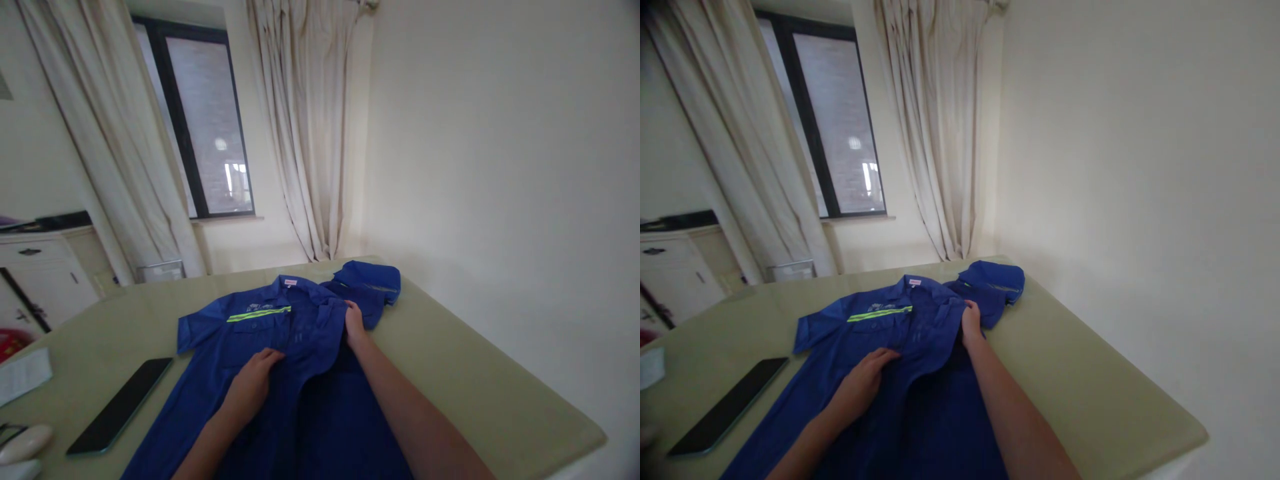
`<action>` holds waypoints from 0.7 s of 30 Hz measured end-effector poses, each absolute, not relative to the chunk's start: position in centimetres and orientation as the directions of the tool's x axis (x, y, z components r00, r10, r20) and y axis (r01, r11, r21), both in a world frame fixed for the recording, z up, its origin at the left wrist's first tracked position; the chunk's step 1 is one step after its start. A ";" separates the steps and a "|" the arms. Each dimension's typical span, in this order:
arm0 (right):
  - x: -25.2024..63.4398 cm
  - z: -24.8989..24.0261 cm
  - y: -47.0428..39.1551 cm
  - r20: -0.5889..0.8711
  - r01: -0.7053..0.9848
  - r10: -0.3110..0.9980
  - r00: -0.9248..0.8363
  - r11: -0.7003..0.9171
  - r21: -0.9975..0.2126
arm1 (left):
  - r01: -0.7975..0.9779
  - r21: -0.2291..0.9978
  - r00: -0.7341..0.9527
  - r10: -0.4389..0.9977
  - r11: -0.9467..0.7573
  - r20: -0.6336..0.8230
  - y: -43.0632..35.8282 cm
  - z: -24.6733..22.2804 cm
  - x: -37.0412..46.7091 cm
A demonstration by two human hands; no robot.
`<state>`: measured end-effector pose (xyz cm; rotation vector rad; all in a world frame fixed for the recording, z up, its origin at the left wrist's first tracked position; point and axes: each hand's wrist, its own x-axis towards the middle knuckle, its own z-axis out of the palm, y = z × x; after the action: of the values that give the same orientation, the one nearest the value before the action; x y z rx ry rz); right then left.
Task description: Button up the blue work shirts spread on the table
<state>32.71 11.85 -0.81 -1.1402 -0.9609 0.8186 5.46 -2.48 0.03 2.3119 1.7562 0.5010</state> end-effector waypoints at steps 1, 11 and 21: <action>33.5 -0.6 11.2 0.198 -0.036 0.912 0.358 0.226 -0.974 | 0.921 0.316 0.189 0.971 -0.226 0.146 -2.4 0.5 5.0; 36.5 0.1 5.3 0.369 0.204 0.922 0.113 0.342 -0.917 | 0.939 0.331 0.013 0.975 -0.088 0.223 -0.3 0.9 7.0; 40.3 -0.3 7.1 0.546 0.534 0.726 0.417 0.290 -0.794 | 0.717 0.649 -0.687 0.422 0.256 0.592 7.0 14.1 -2.7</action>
<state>40.29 7.14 -0.30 -1.3685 -1.2374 0.1850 -2.69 6.98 14.07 1.2748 2.7112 1.7008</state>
